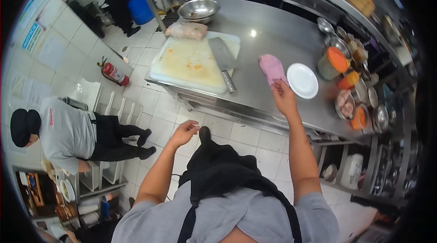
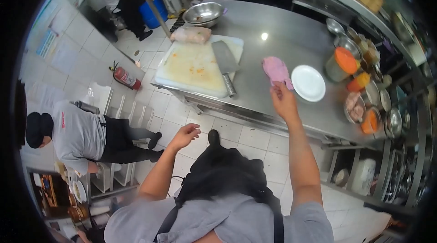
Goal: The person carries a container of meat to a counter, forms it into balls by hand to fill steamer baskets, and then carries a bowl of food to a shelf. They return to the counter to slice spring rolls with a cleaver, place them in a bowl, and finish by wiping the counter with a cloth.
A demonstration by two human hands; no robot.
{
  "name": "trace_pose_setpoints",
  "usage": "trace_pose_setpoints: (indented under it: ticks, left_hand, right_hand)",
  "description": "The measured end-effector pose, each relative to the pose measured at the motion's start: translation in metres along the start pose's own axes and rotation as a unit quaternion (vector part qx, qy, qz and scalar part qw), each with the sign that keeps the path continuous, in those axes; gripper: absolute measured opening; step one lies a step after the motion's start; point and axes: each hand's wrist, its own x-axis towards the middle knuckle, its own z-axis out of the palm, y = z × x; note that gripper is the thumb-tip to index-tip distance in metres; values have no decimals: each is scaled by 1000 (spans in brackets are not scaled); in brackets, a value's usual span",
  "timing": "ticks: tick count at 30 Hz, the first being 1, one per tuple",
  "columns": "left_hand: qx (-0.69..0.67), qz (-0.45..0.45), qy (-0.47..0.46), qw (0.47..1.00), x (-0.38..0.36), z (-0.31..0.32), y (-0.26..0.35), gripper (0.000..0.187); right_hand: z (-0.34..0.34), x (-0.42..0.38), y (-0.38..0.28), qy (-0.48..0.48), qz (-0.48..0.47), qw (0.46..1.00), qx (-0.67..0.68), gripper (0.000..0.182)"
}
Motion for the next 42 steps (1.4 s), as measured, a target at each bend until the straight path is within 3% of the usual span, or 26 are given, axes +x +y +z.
trace_pose_setpoints:
  ticks: [1, 5, 8, 11, 13, 15, 19, 22, 28, 29, 30, 32, 36, 38, 42]
  left_hand:
    - [-65, -21, 34, 997, -3, -12, 6, 32]
    - [-192, -45, 113, 974, 1, -59, 0, 31]
    - [-221, -43, 141, 964, 11, -103, -17, 30]
    - [-210, -28, 168, 963, 18, -159, -34, 31]
    - [-196, -33, 195, 960, 15, -198, -45, 35]
    - [-211, -53, 202, 955, 13, -234, -46, 36]
    - [-190, -57, 207, 958, 33, -290, -39, 28]
    - [-162, -25, 180, 970, 67, -311, -13, 28]
    - [-138, 53, 90, 985, 121, -300, 33, 28]
    - [-134, 72, 81, 985, 120, -300, 39, 28]
    - [-133, 71, 85, 985, 118, -302, 40, 28]
    - [-167, 67, 92, 979, 111, -308, 39, 27]
    - [-153, 58, 112, 980, 114, -337, 29, 26]
    - [-167, 51, 149, 973, 124, -352, 30, 26]
    - [-147, 84, 101, 980, 156, -383, 34, 25]
  right_hand:
    - [13, 17, -15, 12, 3, 998, 55, 36]
    - [98, 57, -61, -65, -88, 987, -121, 46]
    - [151, 80, -83, -72, -66, 969, -227, 50]
    - [161, 114, -75, -125, 18, 929, -348, 51]
    - [147, 133, -65, -108, 29, 912, -394, 47]
    - [132, 146, -74, -70, 10, 913, -402, 42]
    - [143, 138, -86, -100, 44, 901, -421, 37]
    - [168, 105, -120, -138, 87, 902, -399, 33]
    - [175, 82, -131, -126, -33, 952, -276, 25]
    - [167, 81, -125, -98, 101, 985, -104, 20]
    - [159, 80, -119, -64, 231, 968, 72, 17]
    - [144, 55, -110, 9, 313, 927, 205, 18]
    - [156, -4, -108, 65, 412, 880, 229, 19]
    - [187, -2, -131, 88, 415, 880, 213, 20]
    - [243, 37, -159, 74, 402, 898, 164, 20]
